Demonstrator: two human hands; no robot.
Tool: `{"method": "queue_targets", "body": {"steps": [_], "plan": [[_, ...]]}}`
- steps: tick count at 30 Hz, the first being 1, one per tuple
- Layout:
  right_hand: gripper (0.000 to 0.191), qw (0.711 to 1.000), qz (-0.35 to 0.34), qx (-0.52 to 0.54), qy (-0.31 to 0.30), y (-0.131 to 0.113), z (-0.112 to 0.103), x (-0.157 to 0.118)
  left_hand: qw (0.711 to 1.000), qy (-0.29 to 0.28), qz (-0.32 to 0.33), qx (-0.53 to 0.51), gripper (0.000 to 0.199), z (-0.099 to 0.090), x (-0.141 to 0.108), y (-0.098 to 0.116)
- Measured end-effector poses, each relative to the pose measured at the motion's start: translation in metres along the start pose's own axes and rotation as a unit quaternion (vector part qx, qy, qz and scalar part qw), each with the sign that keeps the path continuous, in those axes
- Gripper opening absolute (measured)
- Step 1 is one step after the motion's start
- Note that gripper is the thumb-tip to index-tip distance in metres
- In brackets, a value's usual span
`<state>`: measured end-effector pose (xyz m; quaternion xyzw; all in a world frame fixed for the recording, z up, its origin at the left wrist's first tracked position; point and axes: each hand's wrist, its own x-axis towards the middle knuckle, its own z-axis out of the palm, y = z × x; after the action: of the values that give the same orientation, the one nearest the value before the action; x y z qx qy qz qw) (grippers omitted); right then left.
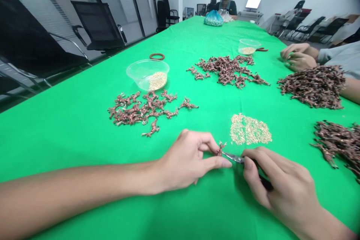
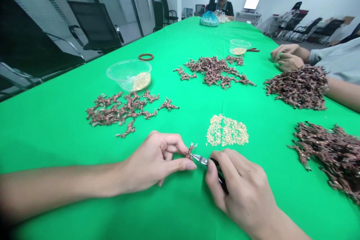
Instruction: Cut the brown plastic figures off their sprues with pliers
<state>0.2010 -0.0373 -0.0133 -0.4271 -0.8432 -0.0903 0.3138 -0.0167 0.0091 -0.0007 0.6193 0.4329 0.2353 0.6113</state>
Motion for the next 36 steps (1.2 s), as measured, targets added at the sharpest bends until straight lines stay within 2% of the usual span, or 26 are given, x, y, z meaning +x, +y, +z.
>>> {"method": "queue_targets", "body": {"steps": [4,6,7,8,10,13,14,15,17,19,20,21,23,24,25,26,28,30,36], "plan": [[0.015,0.993,0.087,0.065,-0.038,-0.007,-0.004,0.000,0.996,0.009,0.069,0.057,0.029,0.000,-0.003,0.001],[0.024,0.978,0.148,0.114,-0.097,-0.010,-0.007,-0.002,0.991,0.017,0.101,0.085,0.029,0.000,-0.005,0.001],[0.030,0.960,0.195,0.146,-0.138,-0.011,-0.008,-0.003,0.988,0.023,0.113,0.098,0.030,0.001,-0.005,0.000],[0.035,0.938,0.246,0.182,-0.164,-0.011,-0.009,-0.004,0.986,0.027,0.124,0.111,0.030,0.001,-0.006,0.000],[0.042,0.871,0.353,0.270,-0.208,-0.014,-0.011,-0.005,0.979,0.028,0.148,0.134,0.030,0.001,-0.008,-0.001],[0.047,0.738,0.480,0.402,-0.253,-0.018,-0.015,-0.001,0.969,0.023,0.183,0.167,0.027,0.001,-0.010,-0.002],[0.049,0.702,0.505,0.428,-0.263,-0.020,-0.017,0.002,0.964,0.024,0.195,0.177,0.025,0.001,-0.010,-0.002],[0.050,0.675,0.524,0.441,-0.273,-0.021,-0.019,0.006,0.960,0.028,0.206,0.186,0.023,0.001,-0.011,-0.002],[0.055,0.650,0.557,0.432,-0.283,-0.023,-0.023,0.014,0.957,0.035,0.215,0.190,0.020,0.001,-0.011,-0.001],[0.057,0.662,0.554,0.410,-0.293,-0.021,-0.024,0.018,0.967,0.032,0.190,0.167,0.020,0.001,-0.009,-0.001],[0.057,0.688,0.531,0.397,-0.295,-0.019,-0.023,0.018,0.975,0.026,0.163,0.146,0.021,0.001,-0.008,-0.001],[0.054,0.729,0.494,0.376,-0.289,-0.016,-0.022,0.017,0.984,0.016,0.128,0.122,0.024,0.000,-0.006,0.000],[0.047,0.849,0.385,0.284,-0.226,-0.009,-0.018,0.012,0.996,0.001,0.061,0.071,0.030,0.000,-0.004,-0.001],[0.039,0.911,0.305,0.217,-0.174,-0.005,-0.015,0.008,0.998,-0.004,0.031,0.049,0.033,0.000,-0.003,-0.001],[0.027,0.959,0.212,0.153,-0.112,-0.002,-0.012,0.004,1.000,-0.007,0.007,0.028,0.035,0.000,-0.002,-0.001],[0.016,0.987,0.119,0.091,-0.050,0.002,-0.009,0.001,1.000,-0.009,-0.009,0.010,0.037,0.000,-0.001,-0.002],[0.011,1.000,-0.013,-0.010,0.000,0.007,-0.004,-0.003,0.999,-0.011,-0.026,-0.017,0.039,-0.001,0.000,-0.003],[0.018,0.995,-0.076,-0.062,0.010,0.010,-0.002,-0.004,0.999,-0.014,-0.029,-0.029,0.038,-0.001,0.000,-0.003],[0.020,0.991,-0.102,-0.083,0.016,0.010,-0.002,-0.002,0.999,-0.021,-0.035,-0.033,0.035,-0.001,0.001,-0.003]]}}
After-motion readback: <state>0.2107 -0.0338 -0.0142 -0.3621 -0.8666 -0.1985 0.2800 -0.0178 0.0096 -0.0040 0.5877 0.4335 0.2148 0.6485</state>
